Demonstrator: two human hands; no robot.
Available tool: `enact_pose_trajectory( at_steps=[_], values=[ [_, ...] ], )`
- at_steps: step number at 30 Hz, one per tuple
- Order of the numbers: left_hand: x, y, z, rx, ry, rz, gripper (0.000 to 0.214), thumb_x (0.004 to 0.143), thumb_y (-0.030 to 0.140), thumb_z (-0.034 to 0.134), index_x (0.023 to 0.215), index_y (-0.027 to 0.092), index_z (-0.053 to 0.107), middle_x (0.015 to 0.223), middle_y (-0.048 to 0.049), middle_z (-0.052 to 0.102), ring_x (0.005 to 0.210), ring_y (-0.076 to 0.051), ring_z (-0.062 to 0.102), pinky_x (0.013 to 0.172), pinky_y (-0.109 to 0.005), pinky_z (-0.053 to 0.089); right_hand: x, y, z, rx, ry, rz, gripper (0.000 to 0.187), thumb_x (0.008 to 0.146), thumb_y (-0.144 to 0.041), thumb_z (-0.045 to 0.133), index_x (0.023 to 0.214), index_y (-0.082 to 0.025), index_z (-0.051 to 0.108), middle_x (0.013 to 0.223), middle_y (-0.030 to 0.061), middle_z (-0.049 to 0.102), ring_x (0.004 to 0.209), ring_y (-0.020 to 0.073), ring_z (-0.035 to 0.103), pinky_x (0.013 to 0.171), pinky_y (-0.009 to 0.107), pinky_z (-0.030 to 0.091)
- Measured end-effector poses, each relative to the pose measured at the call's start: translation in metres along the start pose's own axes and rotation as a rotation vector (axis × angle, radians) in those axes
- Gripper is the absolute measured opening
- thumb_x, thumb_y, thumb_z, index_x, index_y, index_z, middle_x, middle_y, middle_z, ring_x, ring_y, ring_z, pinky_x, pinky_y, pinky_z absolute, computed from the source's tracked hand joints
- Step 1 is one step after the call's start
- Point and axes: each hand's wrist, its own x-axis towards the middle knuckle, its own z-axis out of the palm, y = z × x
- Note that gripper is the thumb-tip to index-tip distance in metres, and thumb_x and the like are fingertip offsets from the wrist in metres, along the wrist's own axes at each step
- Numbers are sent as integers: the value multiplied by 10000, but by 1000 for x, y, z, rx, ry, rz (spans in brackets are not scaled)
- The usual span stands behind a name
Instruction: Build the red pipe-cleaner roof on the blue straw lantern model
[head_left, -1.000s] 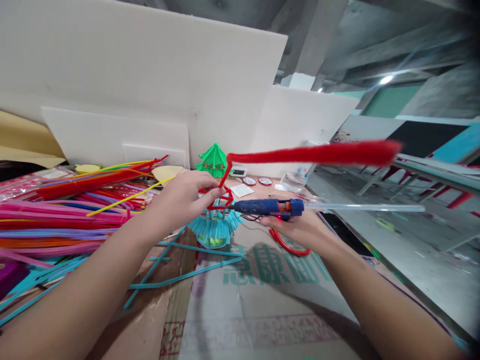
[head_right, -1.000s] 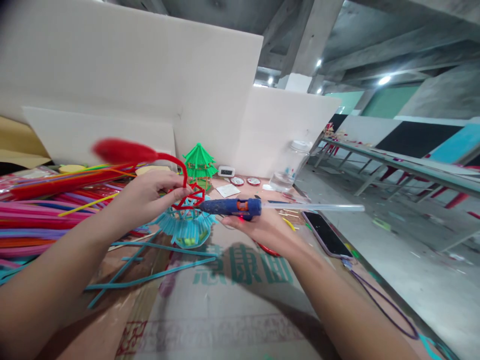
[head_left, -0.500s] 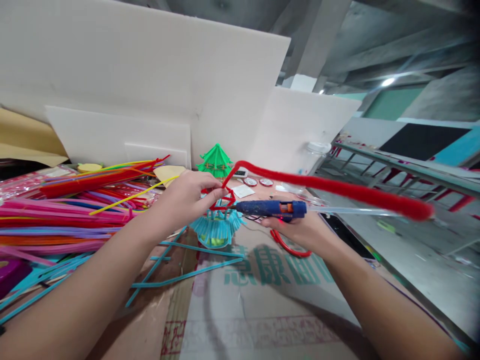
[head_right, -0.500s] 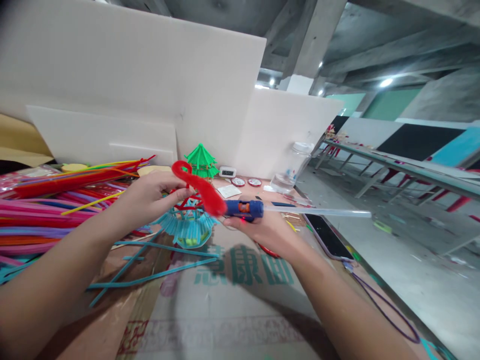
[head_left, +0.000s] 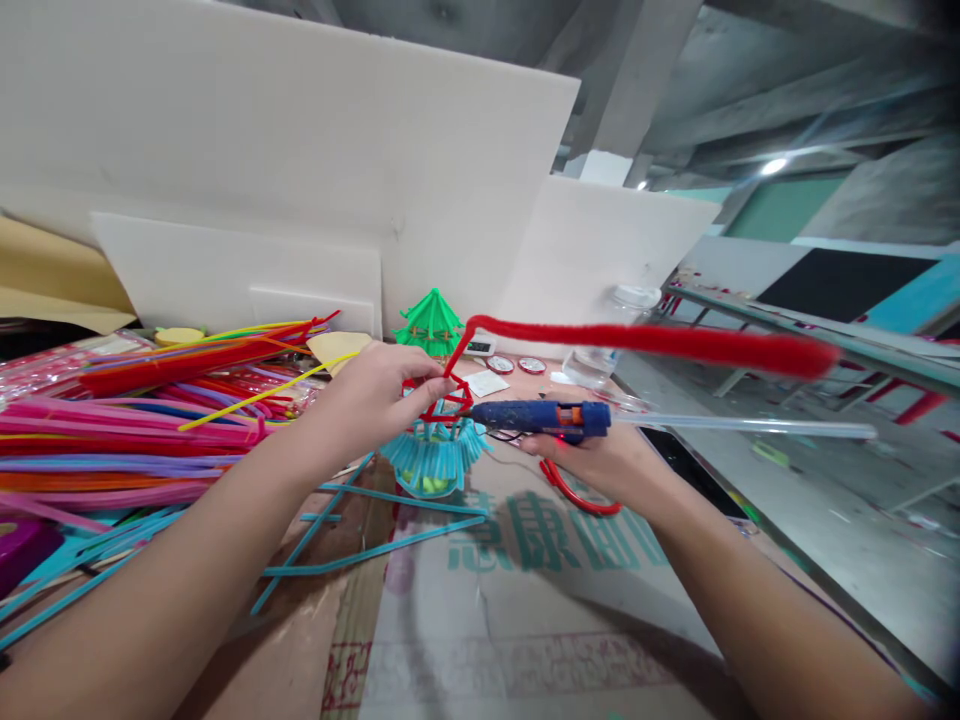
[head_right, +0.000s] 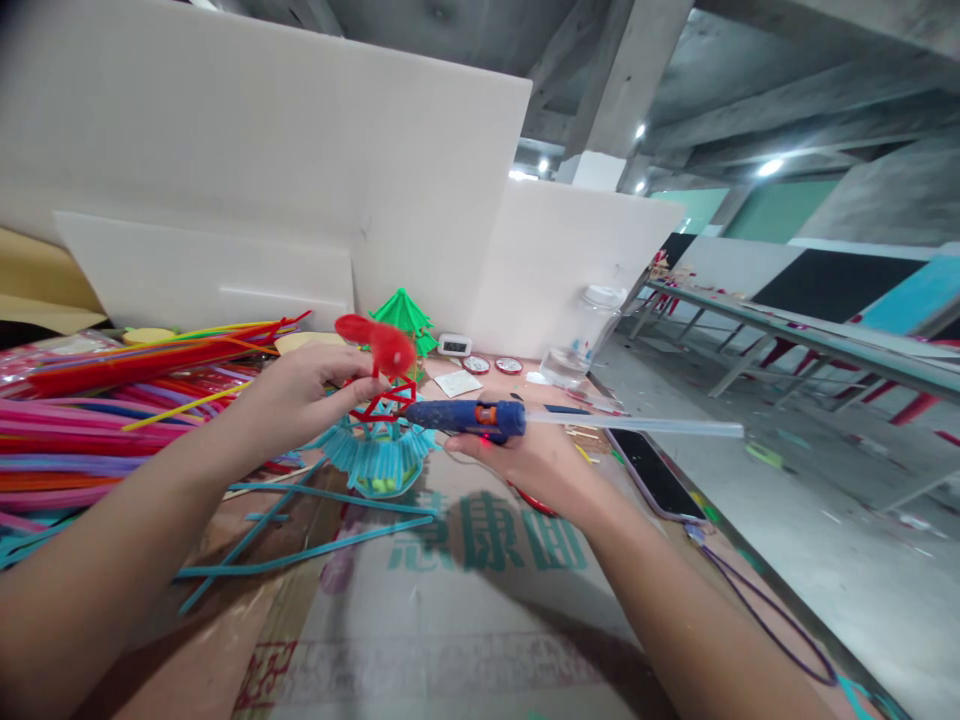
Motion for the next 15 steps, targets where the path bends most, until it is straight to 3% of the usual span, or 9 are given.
enact_pose_trajectory(
  at_steps=[5, 15],
  values=[
    [0, 0, 1, 13, 6, 3, 266, 930, 307, 515, 828, 177, 723, 785, -22, 707, 750, -174, 599, 662, -287, 360, 2, 9, -8, -139, 6, -58, 266, 775, -457, 732, 920, -233, 724, 862, 51, 726, 836, 265, 670, 734, 355, 527],
    [0, 0, 1, 10, -12, -4, 257, 929, 300, 514, 847, 178, 725, 793, -13, 713, 745, -162, 604, 704, -285, 376, 0, 2, -6, -165, 1, -103, 240, 808, -419, 716, 933, -215, 696, 892, 48, 717, 850, 237, 658, 776, 343, 523]
  ],
)
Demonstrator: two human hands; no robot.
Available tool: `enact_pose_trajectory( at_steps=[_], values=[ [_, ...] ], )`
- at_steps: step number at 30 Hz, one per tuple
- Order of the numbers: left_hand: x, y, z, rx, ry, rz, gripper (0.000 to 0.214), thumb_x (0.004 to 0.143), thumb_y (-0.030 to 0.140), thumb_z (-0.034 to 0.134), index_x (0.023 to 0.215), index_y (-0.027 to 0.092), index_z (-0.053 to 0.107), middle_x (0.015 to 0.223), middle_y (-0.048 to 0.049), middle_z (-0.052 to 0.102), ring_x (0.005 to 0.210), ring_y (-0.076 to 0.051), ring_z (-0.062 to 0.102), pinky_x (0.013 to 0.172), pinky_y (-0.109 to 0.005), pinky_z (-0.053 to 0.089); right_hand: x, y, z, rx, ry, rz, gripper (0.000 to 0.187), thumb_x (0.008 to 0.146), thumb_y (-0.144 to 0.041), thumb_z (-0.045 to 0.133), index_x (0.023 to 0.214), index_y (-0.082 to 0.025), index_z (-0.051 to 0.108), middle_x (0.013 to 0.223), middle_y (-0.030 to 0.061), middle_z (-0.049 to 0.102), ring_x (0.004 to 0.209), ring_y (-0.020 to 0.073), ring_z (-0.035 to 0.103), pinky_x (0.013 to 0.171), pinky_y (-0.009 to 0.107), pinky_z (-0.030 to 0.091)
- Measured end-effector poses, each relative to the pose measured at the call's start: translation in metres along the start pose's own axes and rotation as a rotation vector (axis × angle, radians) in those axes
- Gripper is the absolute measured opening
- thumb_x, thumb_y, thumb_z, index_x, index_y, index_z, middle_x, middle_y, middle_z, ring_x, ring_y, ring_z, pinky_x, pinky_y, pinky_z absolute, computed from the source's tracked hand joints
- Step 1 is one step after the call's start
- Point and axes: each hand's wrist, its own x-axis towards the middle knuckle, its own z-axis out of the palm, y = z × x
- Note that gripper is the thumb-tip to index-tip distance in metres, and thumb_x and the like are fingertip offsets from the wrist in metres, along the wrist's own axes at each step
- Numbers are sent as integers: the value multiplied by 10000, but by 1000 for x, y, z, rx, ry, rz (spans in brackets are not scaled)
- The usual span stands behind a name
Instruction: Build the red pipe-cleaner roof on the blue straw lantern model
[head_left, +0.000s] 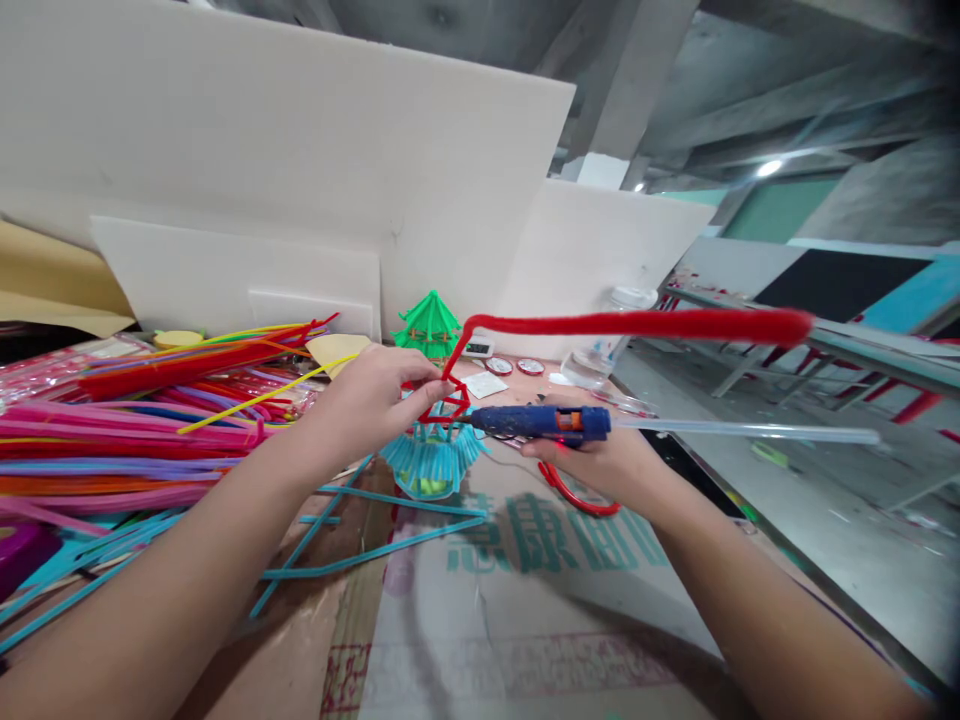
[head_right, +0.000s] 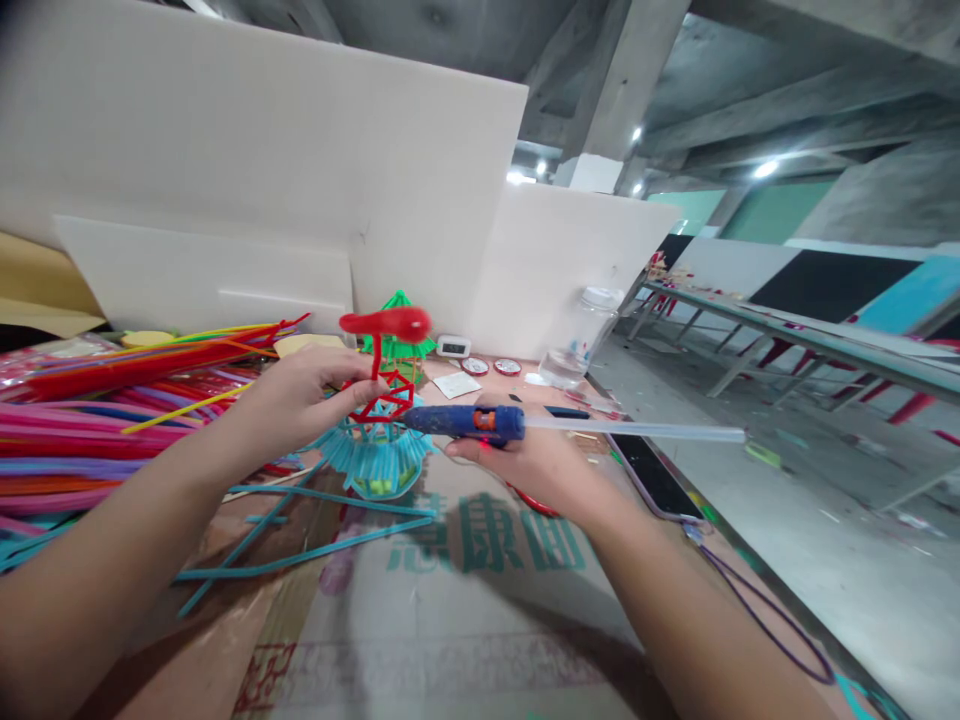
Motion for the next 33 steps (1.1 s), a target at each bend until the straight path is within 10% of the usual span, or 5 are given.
enact_pose_trajectory(
  at_steps=[23, 28, 33],
  values=[
    [1, 2, -1, 42, -17, -12, 301, 932, 311, 505, 700, 174, 640, 685, -4, 626, 681, -158, 544, 637, -283, 323, 2, 4, -20, 26, -138, -21, 346, 831, -436, 676, 1108, -230, 704, 1069, 64, 733, 1052, 282, 653, 929, 399, 517],
    [1, -1, -2, 47, -38, -15, 348, 952, 330, 470, 668, 179, 602, 651, 3, 591, 628, -149, 509, 598, -283, 297, 13, 40, -33, 11, -111, 240, 412, 871, -530, 554, 714, -183, 709, 696, 51, 699, 679, 200, 657, 683, 313, 521],
    [1, -3, 0, 22, -2, -12, 262, 935, 338, 519, 779, 188, 666, 758, -3, 663, 713, -159, 573, 653, -273, 348, 47, 95, -19, 74, 16, 346, 430, 901, -551, 519, 938, -176, 726, 959, 72, 745, 896, 211, 682, 768, 281, 520]
  ],
)
